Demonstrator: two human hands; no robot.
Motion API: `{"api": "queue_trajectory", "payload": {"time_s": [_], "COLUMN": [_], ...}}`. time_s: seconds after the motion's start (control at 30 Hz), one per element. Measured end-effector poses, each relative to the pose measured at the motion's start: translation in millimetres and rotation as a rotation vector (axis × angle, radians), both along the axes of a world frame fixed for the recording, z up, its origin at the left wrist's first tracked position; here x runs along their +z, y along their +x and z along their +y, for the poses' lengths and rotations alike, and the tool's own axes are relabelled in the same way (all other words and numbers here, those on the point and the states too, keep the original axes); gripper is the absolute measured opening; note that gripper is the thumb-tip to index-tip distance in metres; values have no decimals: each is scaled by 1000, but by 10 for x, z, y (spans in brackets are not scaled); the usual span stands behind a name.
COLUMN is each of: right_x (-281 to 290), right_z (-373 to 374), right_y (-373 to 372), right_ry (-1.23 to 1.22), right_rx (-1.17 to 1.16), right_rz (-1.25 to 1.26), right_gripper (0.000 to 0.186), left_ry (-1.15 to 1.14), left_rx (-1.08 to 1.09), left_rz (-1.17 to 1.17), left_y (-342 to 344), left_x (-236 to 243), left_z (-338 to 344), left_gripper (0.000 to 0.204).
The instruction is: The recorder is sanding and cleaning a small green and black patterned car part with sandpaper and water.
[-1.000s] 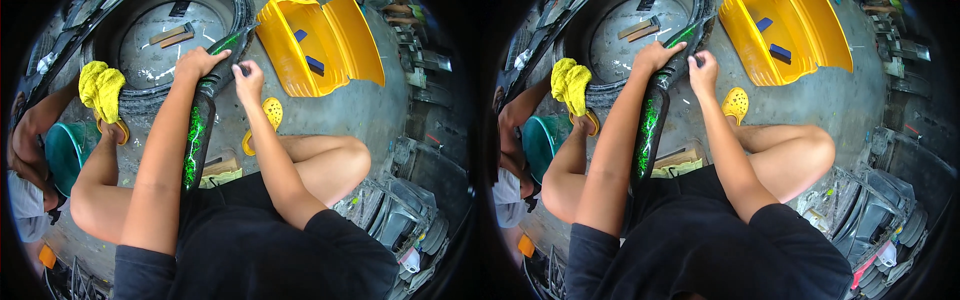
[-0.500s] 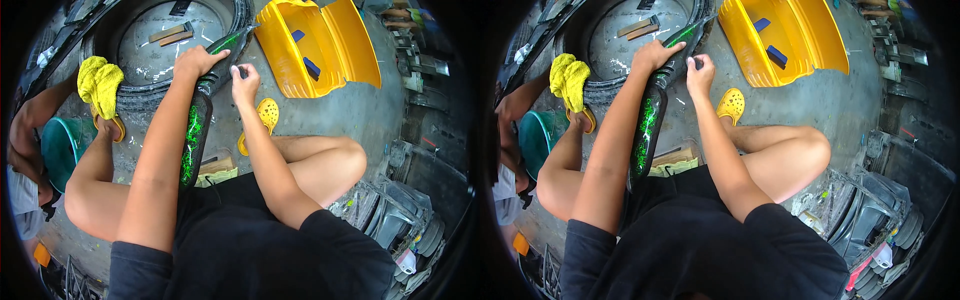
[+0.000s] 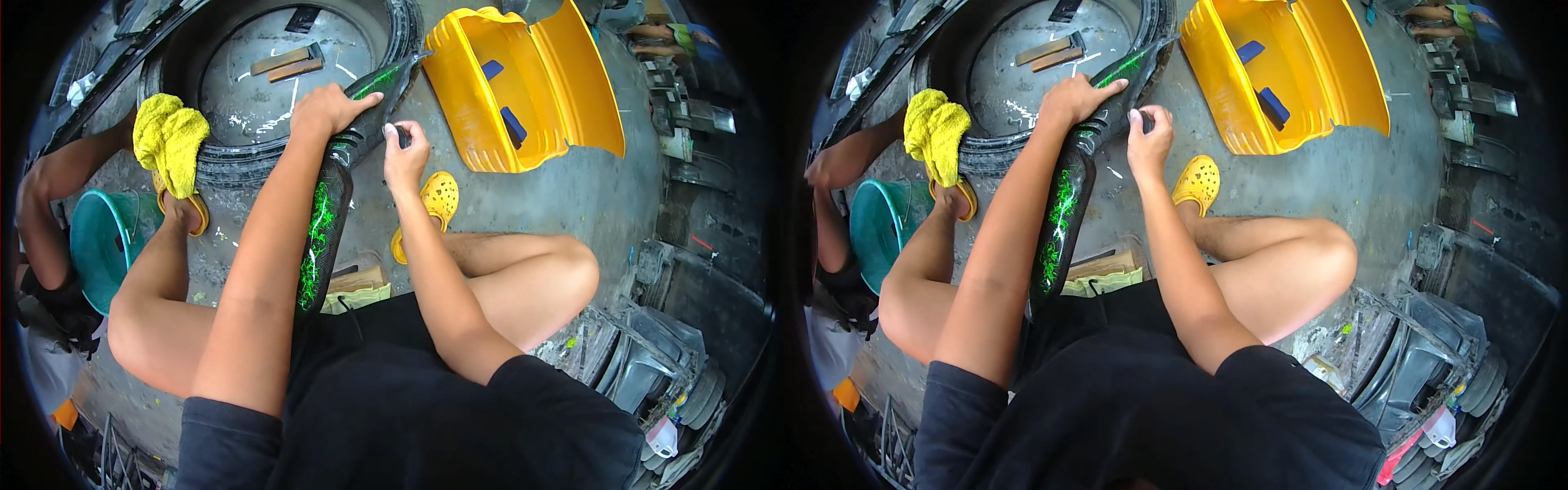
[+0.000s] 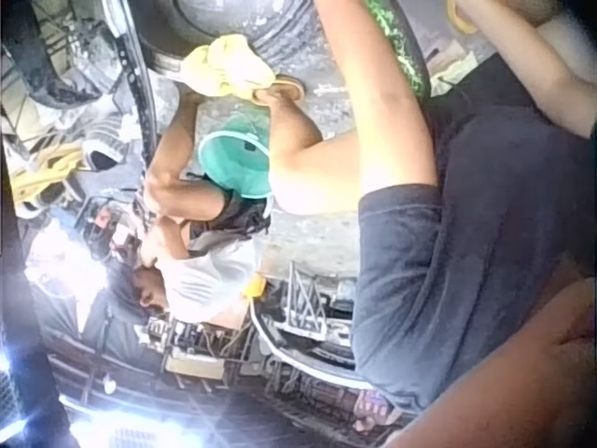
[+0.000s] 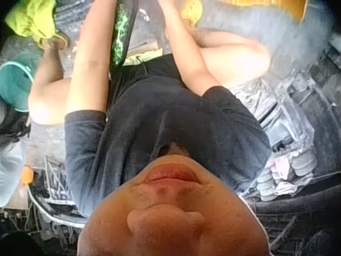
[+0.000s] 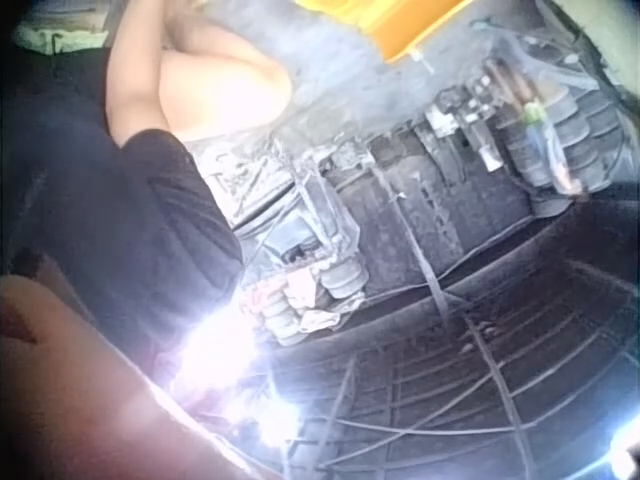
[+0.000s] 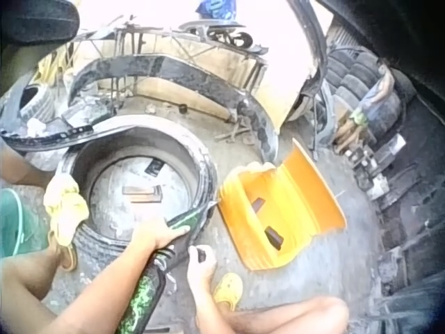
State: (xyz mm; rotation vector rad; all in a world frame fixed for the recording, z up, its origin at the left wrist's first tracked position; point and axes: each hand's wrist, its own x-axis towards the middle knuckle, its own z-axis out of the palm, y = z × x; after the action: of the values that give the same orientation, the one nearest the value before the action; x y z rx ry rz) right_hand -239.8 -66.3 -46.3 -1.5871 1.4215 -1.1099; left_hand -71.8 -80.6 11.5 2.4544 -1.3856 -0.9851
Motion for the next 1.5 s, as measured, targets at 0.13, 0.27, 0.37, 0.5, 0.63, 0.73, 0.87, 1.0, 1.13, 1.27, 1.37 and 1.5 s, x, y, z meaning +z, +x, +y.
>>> {"api": "queue_trajectory", "payload": {"time_s": [0.13, 0.27, 0.37, 0.5, 0.63, 0.73, 0.87, 1.0, 1.13, 1.27, 1.37, 1.5], "right_x": [115, 26, -1, 43, 106, 37, 53, -53, -49, -117, -56, -3], "right_z": [-166, -92, -270, 27, -242, -56, -287, -87, -202, -19, -65, -50], "right_y": [64, 26, 149, 12, 158, 84, 144, 62, 93, 29, 32, 102], "right_ry": [-133, 185, -149, 129, -61, -15, -52, -96, -78, -97, -43, -144], "right_rx": [57, 65, -16, 61, 46, 88, 100, 55, 34, -14, -20, 4], "right_rz": [123, -28, 147, -57, 82, 54, 73, 65, 94, 70, 93, 88], "right_gripper": [13, 14, 14, 16, 15, 15, 14, 17, 14, 13, 14, 10], "left_ry": [8, -4, 17, 28, 36, 31, 0, 9, 10, 19, 40, 45], "left_rx": [5, 12, 7, 5, 9, -5, 6, 0, -4, 14, -8, 9], "left_rz": [33, -15, 42, -8, 7, 1, -32, -34, -19, -39, -51, -16], "left_y": [32, 29, 40, 16, -15, 44, 20, 17, 10, 1, 0, 26], "left_x": [10, -4, 55, 20, 79, 64, 3, 26, 21, -1, 55, 51], "left_z": [-5, 7, -72, 25, -45, 26, -49, 8, -32, 1, -17, -8], "left_gripper": [102, 103, 103, 104, 100, 101, 98, 98, 98, 99, 99, 99]}}
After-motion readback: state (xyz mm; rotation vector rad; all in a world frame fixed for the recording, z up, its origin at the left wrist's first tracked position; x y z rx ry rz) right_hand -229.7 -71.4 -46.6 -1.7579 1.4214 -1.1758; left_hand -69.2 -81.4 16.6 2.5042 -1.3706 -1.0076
